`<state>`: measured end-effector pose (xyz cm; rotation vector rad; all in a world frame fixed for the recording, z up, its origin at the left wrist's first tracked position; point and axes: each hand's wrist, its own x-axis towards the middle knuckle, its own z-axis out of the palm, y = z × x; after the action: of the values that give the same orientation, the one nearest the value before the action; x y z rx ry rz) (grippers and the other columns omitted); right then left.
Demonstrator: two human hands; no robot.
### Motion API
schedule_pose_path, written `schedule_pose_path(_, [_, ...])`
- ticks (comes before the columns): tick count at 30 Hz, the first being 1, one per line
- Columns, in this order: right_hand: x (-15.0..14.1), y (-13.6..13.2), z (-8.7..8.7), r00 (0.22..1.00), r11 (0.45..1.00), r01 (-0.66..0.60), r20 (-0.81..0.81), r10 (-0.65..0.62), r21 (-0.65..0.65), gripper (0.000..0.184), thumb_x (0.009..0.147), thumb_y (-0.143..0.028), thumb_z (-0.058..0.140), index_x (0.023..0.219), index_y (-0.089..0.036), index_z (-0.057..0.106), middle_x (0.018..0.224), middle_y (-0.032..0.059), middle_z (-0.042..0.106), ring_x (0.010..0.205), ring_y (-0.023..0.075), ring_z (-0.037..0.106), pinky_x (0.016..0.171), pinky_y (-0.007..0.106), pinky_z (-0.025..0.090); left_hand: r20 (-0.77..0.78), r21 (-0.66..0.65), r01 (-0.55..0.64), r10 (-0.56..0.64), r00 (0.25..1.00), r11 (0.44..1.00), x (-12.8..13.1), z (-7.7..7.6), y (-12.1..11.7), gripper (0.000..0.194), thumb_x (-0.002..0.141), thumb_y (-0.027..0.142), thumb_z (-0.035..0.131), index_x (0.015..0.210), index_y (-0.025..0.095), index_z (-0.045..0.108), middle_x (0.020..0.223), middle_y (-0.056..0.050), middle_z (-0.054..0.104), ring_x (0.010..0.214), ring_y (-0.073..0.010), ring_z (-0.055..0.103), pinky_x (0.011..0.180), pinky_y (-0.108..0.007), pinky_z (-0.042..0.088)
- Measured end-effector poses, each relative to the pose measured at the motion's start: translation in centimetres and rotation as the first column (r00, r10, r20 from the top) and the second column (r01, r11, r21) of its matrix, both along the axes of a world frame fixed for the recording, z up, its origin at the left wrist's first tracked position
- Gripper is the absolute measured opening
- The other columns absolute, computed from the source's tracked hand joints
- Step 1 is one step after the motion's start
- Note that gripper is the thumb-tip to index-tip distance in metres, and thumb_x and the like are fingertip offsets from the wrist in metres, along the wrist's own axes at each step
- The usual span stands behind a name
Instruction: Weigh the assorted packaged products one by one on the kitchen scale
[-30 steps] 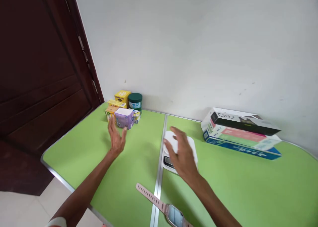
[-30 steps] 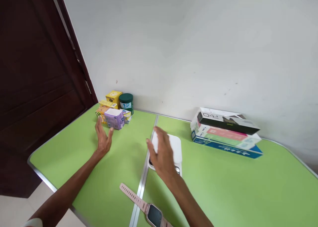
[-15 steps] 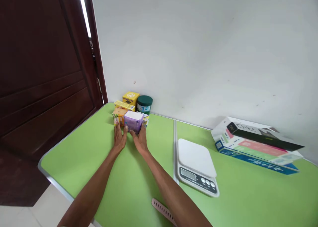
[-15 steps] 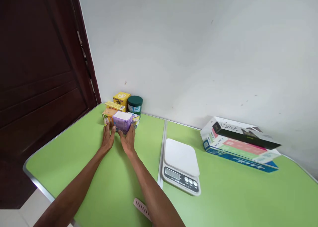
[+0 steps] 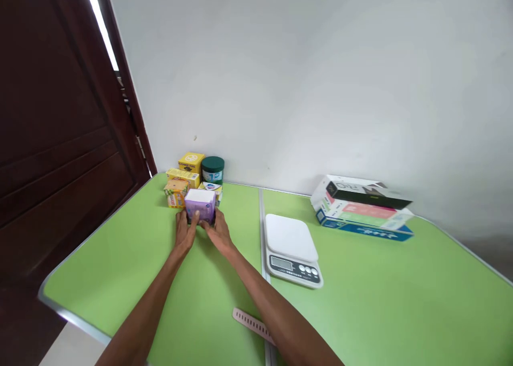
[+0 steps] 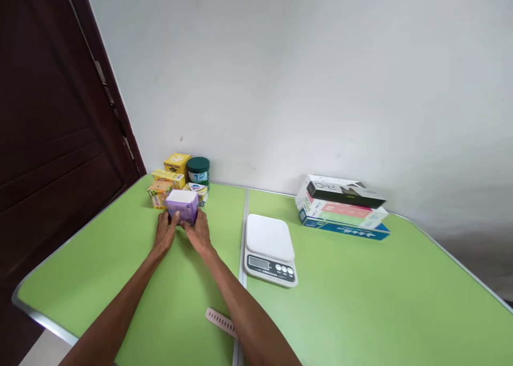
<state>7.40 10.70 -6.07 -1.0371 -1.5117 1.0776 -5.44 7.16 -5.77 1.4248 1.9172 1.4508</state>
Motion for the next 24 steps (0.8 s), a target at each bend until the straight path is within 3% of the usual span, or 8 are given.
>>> schedule_pose_path(4, [1.9, -2.0, 0.9, 0.998, 0.998, 0.044, 0.038, -0.046, 0.051, 0.055, 0.089, -0.039, 0.066, 0.141, -0.021, 0.06, 0.132, 0.0127, 0.069, 0.124, 0.0326, 0.064, 0.108, 0.05, 0.053, -0.07, 0.065, -0.021, 0.026, 0.997, 0.998, 2.5, 1.1, -2.3, 0.067, 0.093, 0.068, 0.052, 0.133, 0.014, 0.056, 0.126, -0.018, 0.056, 0.128, -0.0347, 0.055, 0.116, -0.056, 0.043])
schedule_pose_path(7, [4.6, -2.9, 2.9, 0.992, 0.986, 0.093, 0.071, -0.103, 0.14, 0.059, 0.093, -0.04, 0.063, 0.148, -0.02, 0.054, 0.138, 0.016, 0.063, 0.128, 0.033, 0.061, 0.11, 0.052, 0.052, -0.077, 0.161, -0.008, 0.02, 0.997, 0.987, 5.3, 2.5, -3.4, 0.065, 0.094, 0.066, 0.055, 0.136, 0.016, 0.054, 0.124, -0.016, 0.054, 0.117, -0.0317, 0.06, 0.109, -0.055, 0.05])
schedule_pose_path(13, [14.4, -4.5, 6.7, 0.956, 0.947, 0.23, 0.13, -0.263, 0.223, 0.062, 0.096, -0.048, 0.063, 0.152, -0.026, 0.05, 0.141, 0.0134, 0.063, 0.127, 0.0323, 0.062, 0.107, 0.056, 0.054, -0.041, 0.257, 0.229, -0.226, 0.973, 0.939, 13.4, 4.4, -3.4, 0.048, 0.099, 0.052, 0.058, 0.135, 0.019, 0.054, 0.125, -0.014, 0.054, 0.111, -0.0258, 0.064, 0.103, -0.048, 0.056])
schedule_pose_path(19, [22.9, -6.3, 5.7, 0.881, 0.892, 0.349, 0.224, -0.417, 0.287, 0.062, 0.095, -0.052, 0.062, 0.149, -0.023, 0.054, 0.138, 0.0155, 0.065, 0.13, 0.0345, 0.06, 0.11, 0.056, 0.05, -0.043, 0.239, 0.447, -0.451, 0.892, 0.862, 20.4, 3.6, -3.1, 0.041, 0.102, 0.043, 0.056, 0.137, 0.021, 0.055, 0.125, -0.013, 0.055, 0.118, -0.0266, 0.062, 0.106, -0.048, 0.054])
schedule_pose_path(24, [25.1, -6.9, 3.7, 0.866, 0.905, 0.34, 0.291, -0.407, 0.256, 0.056, 0.097, -0.053, 0.057, 0.142, -0.019, 0.06, 0.139, 0.0177, 0.065, 0.131, 0.0354, 0.059, 0.112, 0.057, 0.047, -0.103, 0.159, 0.524, -0.514, 0.852, 0.837, 21.6, 2.4, -3.5, 0.043, 0.104, 0.043, 0.053, 0.141, 0.021, 0.054, 0.125, -0.013, 0.057, 0.119, -0.0266, 0.061, 0.109, -0.049, 0.051])
